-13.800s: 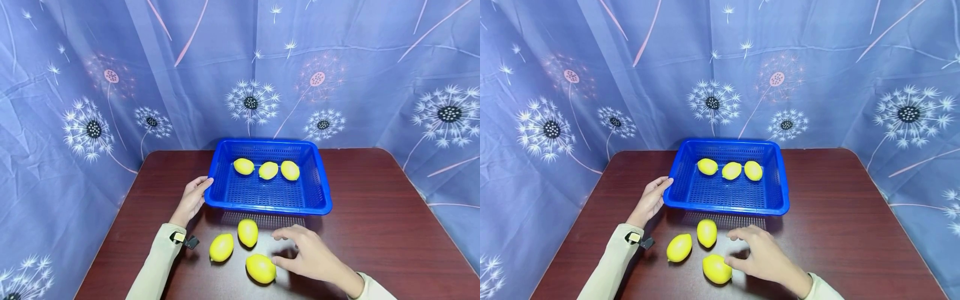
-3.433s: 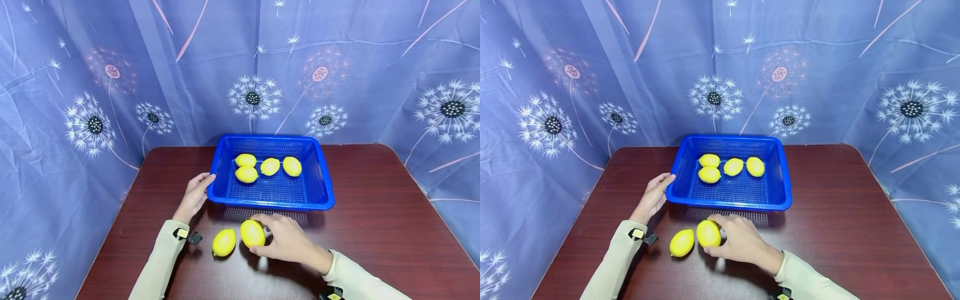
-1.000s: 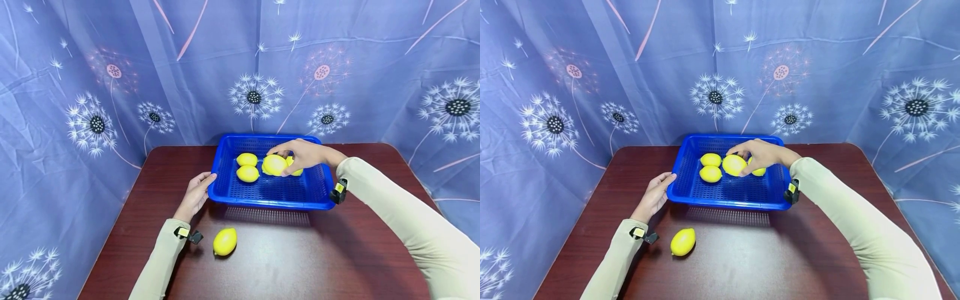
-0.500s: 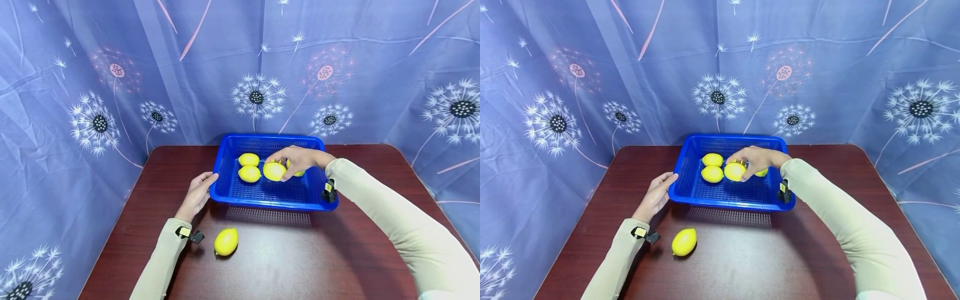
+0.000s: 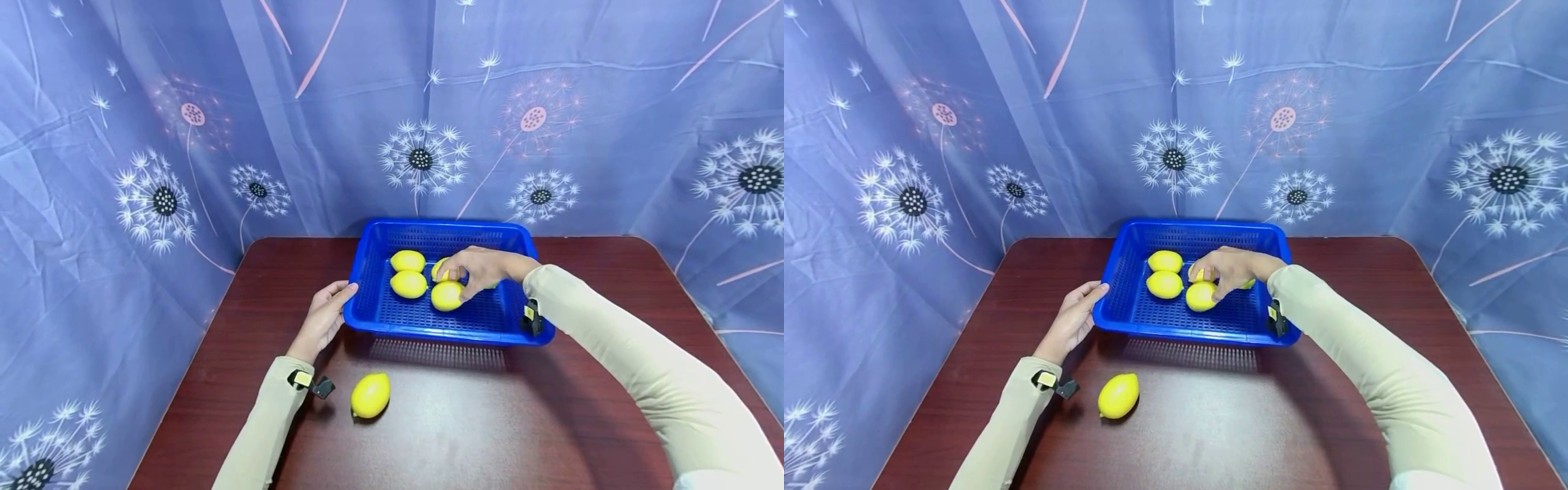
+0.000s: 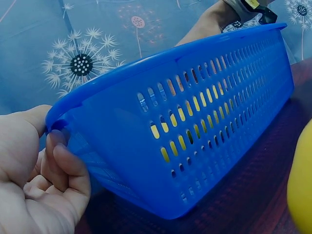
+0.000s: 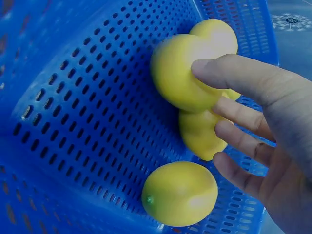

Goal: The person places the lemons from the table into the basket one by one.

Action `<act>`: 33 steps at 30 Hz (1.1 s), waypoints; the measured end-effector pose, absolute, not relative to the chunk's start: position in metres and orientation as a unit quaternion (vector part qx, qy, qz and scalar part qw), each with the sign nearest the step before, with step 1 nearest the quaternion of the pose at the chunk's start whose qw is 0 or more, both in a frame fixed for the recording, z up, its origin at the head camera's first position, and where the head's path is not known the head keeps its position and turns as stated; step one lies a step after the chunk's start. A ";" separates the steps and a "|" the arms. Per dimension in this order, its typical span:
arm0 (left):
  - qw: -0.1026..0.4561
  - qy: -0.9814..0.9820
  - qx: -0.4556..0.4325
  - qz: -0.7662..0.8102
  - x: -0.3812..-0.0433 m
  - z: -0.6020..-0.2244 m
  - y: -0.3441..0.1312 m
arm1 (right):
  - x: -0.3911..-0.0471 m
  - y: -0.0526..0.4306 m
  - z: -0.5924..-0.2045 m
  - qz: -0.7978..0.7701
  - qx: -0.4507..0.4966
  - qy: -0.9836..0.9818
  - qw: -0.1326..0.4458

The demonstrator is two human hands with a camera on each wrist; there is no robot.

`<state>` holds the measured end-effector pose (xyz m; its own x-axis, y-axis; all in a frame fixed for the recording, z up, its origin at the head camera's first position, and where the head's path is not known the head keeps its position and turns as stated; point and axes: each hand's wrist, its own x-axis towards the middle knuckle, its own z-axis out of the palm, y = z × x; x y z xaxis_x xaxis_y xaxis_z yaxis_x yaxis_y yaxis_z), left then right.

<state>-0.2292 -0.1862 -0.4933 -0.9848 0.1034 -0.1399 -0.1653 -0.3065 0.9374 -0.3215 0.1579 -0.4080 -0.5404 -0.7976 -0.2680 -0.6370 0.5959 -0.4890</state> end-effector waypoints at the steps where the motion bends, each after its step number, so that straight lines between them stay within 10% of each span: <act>1: 0.083 0.582 -0.028 0.809 -0.229 -0.493 -0.186 | -0.321 0.158 -0.408 -0.172 -0.413 0.862 0.239; 33: 0.081 0.582 -0.035 0.808 -0.228 -0.489 -0.184 | -0.250 0.152 -0.376 -0.275 -0.356 0.893 -0.004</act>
<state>-0.2279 -0.1838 -0.4893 -0.9845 0.0893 -0.1507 -0.1711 -0.3084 0.9357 -0.2500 0.1521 -0.3756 -0.7471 -0.6331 0.2025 -0.6373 0.5957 -0.4890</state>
